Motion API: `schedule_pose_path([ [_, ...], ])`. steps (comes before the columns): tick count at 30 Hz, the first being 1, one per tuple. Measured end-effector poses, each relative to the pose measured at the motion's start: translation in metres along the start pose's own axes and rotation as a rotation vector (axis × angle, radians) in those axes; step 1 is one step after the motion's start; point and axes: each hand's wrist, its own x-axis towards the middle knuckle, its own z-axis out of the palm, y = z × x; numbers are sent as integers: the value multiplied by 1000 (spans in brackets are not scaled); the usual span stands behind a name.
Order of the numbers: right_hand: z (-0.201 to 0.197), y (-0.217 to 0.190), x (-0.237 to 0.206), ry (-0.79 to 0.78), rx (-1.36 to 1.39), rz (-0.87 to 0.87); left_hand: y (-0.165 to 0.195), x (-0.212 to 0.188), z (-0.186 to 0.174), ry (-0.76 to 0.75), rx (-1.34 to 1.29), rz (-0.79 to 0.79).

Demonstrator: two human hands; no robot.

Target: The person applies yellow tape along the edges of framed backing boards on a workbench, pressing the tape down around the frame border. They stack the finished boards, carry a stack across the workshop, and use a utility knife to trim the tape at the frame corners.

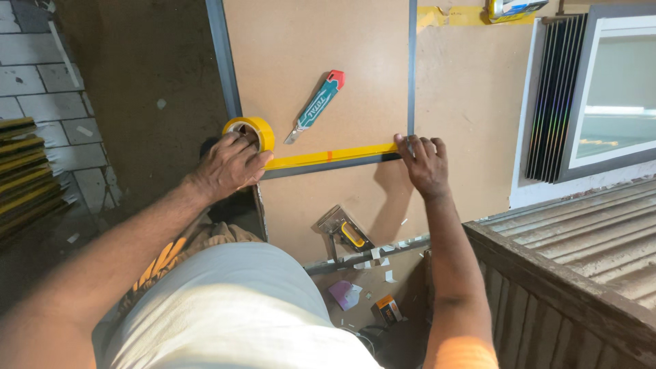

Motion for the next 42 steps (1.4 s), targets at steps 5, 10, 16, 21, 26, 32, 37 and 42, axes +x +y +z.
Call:
schedule_pose_path([
  [5,8,3,-15,59,76,103,4,4,4,1,0,22],
  [10,0,-66,11,63,375,124,13,12,1,-38,30,-12],
  [16,1,-140,47,164,386,-81,33,25,6,-72,84,-76],
  [21,11,-59,10,115,192,-62,38,30,11,30,129,-11],
  [26,0,46,-52,-187,-315,308,35,25,14,-10,77,11],
  [32,-8,3,-42,225,201,1107,26,22,10,-82,26,98],
  [37,-10,-65,7,41,722,1801,9,34,-5,-208,-51,236],
  [42,-18,-87,31,42,917,2043,-25,64,-28,-422,-118,476],
])
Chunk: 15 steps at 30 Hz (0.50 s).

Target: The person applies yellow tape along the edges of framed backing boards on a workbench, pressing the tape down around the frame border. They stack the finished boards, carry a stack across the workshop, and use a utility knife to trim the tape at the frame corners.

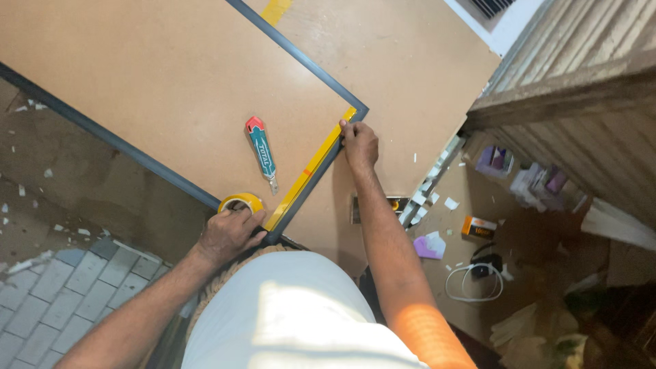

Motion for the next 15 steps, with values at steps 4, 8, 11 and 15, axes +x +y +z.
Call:
schedule_pose_path([
  [4,7,-12,-14,77,-16,48,-49,22,-21,-73,-85,306],
  [8,40,-27,-56,238,-114,-15,-85,46,-30,-61,-165,556],
  [11,82,-14,-131,194,-75,42,-99,55,-33,-153,-89,651],
  [15,143,1,-278,141,-74,54,-107,53,-34,-166,-158,695],
])
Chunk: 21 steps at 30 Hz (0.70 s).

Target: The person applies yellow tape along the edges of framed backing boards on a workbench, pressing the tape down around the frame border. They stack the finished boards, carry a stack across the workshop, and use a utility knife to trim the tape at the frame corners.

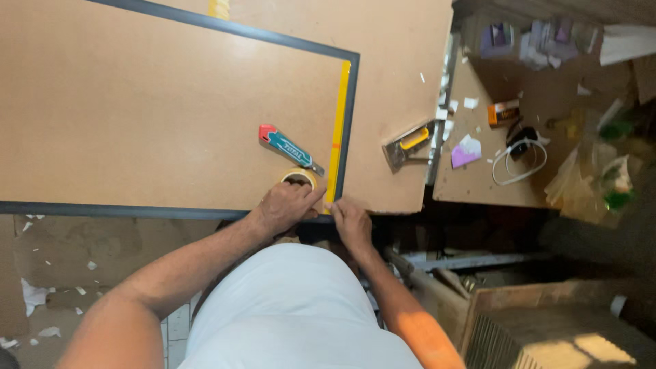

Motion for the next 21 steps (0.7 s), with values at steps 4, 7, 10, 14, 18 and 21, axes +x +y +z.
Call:
schedule_pose_path([
  [4,20,4,-106,-104,-19,243,8,-2,-7,-79,-168,-70],
  [7,14,-1,-124,84,183,385,22,-6,-17,-123,-427,-244],
  [10,-5,-19,-124,322,388,328,42,-16,-33,-101,-668,-268],
  [14,-22,-56,-127,292,867,74,81,-43,-60,-100,-830,-249],
  [18,-25,-81,-147,160,993,37,110,-69,-84,-316,-666,-351],
  [21,-16,-93,-162,165,1041,57,121,-85,-100,-176,-612,-265],
])
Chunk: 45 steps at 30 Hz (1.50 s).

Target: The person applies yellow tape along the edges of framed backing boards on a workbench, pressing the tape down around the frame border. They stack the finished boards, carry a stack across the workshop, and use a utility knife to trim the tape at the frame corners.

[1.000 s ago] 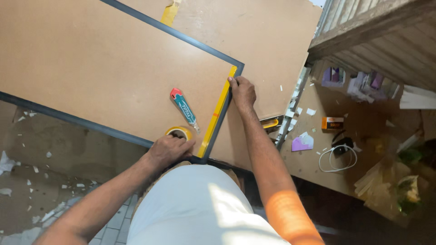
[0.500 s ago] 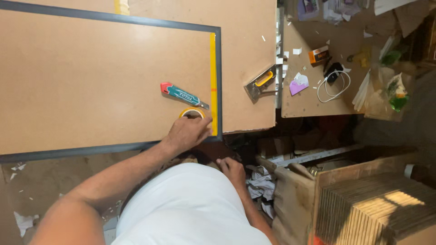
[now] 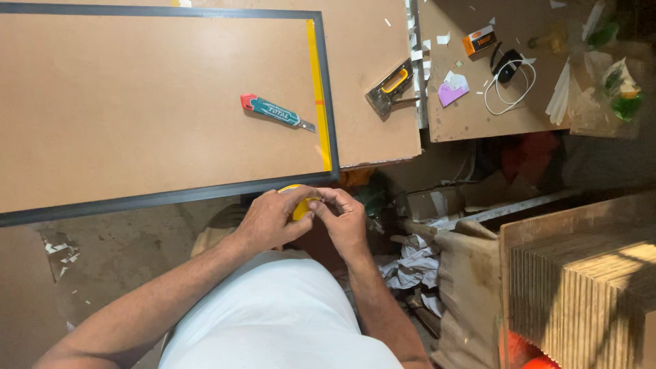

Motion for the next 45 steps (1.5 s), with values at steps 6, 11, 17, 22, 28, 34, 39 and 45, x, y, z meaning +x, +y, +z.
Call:
schedule_pose_path([
  [6,30,27,-13,134,56,-19,-1,-18,-25,-174,3,-152],
  [11,28,63,-2,336,6,-14,-37,-38,-93,-373,64,-156],
  [17,-40,96,33,609,-23,-17,-172,-131,-217,-452,366,-936],
  [22,-9,131,58,519,-110,-17,-263,-181,-237,-414,569,-895],
  [28,12,132,71,570,-407,-98,-264,-181,-243,-317,536,-911],
  [34,22,125,75,576,-603,-126,-246,-157,-250,-313,557,-966],
  [39,26,122,81,590,-550,-101,-240,-140,-252,-390,552,-1078],
  [45,38,115,86,633,-517,-45,-244,-137,-258,-398,479,-1026],
])
